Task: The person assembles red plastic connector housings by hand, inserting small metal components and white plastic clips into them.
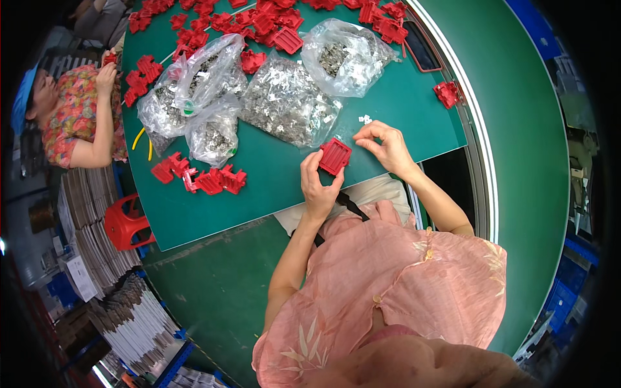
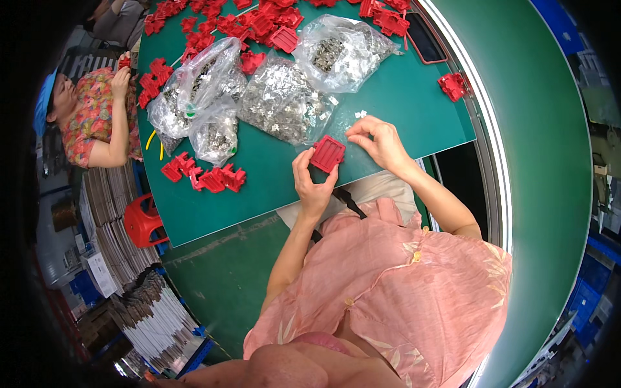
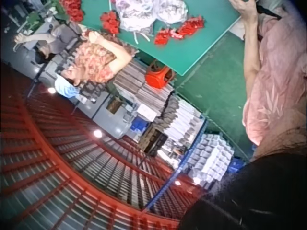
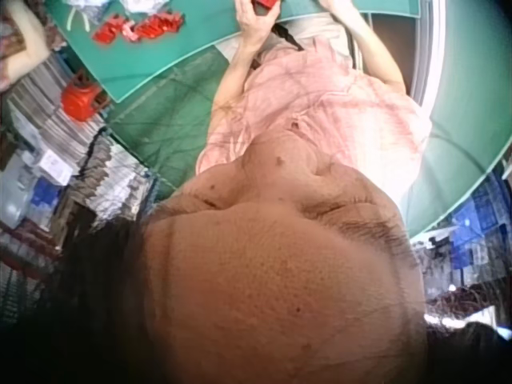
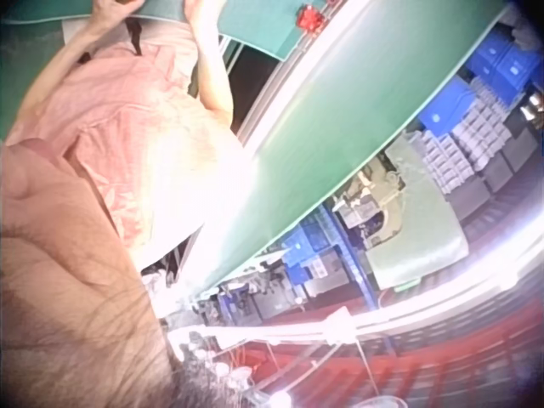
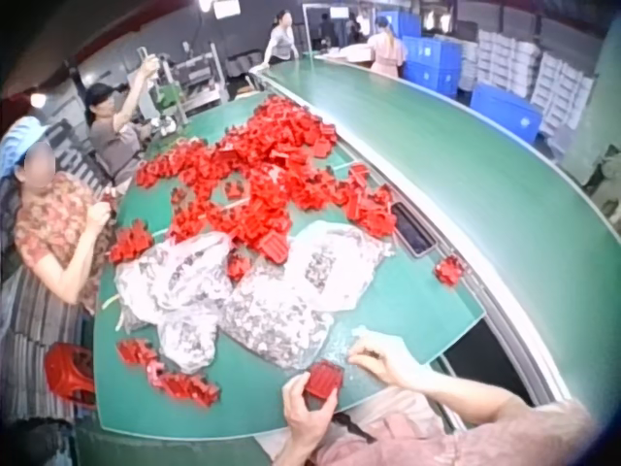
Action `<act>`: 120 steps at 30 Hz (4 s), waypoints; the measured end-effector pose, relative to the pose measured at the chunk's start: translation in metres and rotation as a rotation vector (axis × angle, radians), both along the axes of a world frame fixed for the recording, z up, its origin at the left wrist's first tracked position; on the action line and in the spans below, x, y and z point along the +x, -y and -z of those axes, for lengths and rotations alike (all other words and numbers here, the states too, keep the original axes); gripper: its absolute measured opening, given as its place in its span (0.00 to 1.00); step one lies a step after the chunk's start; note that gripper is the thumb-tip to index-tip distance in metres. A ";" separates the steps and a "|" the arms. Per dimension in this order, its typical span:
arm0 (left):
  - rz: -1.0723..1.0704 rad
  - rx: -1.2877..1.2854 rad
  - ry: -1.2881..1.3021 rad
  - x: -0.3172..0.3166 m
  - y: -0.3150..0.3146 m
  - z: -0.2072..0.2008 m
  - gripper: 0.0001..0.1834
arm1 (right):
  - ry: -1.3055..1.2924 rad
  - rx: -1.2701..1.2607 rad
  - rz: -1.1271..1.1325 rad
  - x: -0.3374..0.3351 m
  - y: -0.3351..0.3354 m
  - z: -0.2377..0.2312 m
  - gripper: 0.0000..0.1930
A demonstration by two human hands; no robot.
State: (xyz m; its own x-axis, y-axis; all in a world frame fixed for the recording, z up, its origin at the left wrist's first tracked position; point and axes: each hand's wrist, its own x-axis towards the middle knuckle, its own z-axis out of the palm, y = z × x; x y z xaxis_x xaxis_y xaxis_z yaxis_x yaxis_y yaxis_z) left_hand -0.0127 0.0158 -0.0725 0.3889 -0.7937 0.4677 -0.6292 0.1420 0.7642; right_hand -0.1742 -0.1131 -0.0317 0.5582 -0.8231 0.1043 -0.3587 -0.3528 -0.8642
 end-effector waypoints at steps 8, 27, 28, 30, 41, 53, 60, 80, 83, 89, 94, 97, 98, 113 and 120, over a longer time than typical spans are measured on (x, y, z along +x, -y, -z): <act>0.012 -0.041 0.012 -0.002 0.001 0.007 0.36 | 0.120 0.297 -0.034 0.015 -0.014 0.004 0.17; 0.053 -0.136 0.078 -0.002 0.000 0.010 0.32 | 0.031 0.532 -0.255 0.021 0.026 0.007 0.19; 0.037 -0.121 0.054 -0.002 0.000 0.009 0.31 | 0.036 0.625 -0.320 0.023 0.030 0.011 0.18; 0.016 -0.084 0.012 -0.001 0.000 0.006 0.31 | -0.036 0.711 -0.397 0.025 0.035 0.012 0.17; 0.018 -0.068 0.011 -0.002 0.000 0.005 0.30 | 0.009 -0.267 0.003 0.055 0.132 -0.023 0.07; 0.019 -0.060 0.038 -0.001 0.000 0.005 0.31 | -0.447 -0.747 -0.190 0.083 0.183 0.017 0.01; 0.042 -0.061 0.035 -0.001 0.000 0.003 0.30 | -0.386 -0.646 -0.198 0.084 0.181 0.019 0.07; -0.035 -0.056 -0.007 -0.004 0.000 0.014 0.37 | -0.030 0.189 -0.064 0.029 -0.001 -0.020 0.12; -0.028 -0.063 0.016 -0.004 0.000 0.013 0.37 | -0.035 0.038 -0.090 0.033 -0.002 -0.015 0.12; -0.022 -0.071 0.014 -0.004 0.000 0.011 0.36 | -0.072 -0.130 -0.124 0.039 -0.003 -0.012 0.08; 0.005 -0.093 0.027 -0.002 0.000 0.011 0.35 | -0.096 0.011 -0.241 0.037 0.018 -0.009 0.10; 0.028 -0.118 0.046 -0.001 0.001 0.010 0.34 | -0.069 0.328 -0.330 0.036 0.035 -0.004 0.11; 0.020 -0.116 0.044 -0.001 0.001 0.011 0.33 | -0.031 0.427 -0.366 0.036 0.036 -0.002 0.11; 0.006 -0.101 0.036 -0.003 0.003 0.011 0.32 | -0.208 -0.194 0.084 -0.017 0.047 0.008 0.08; 0.010 -0.063 0.018 -0.003 0.001 0.007 0.31 | -0.248 -0.389 0.103 -0.006 0.043 0.019 0.07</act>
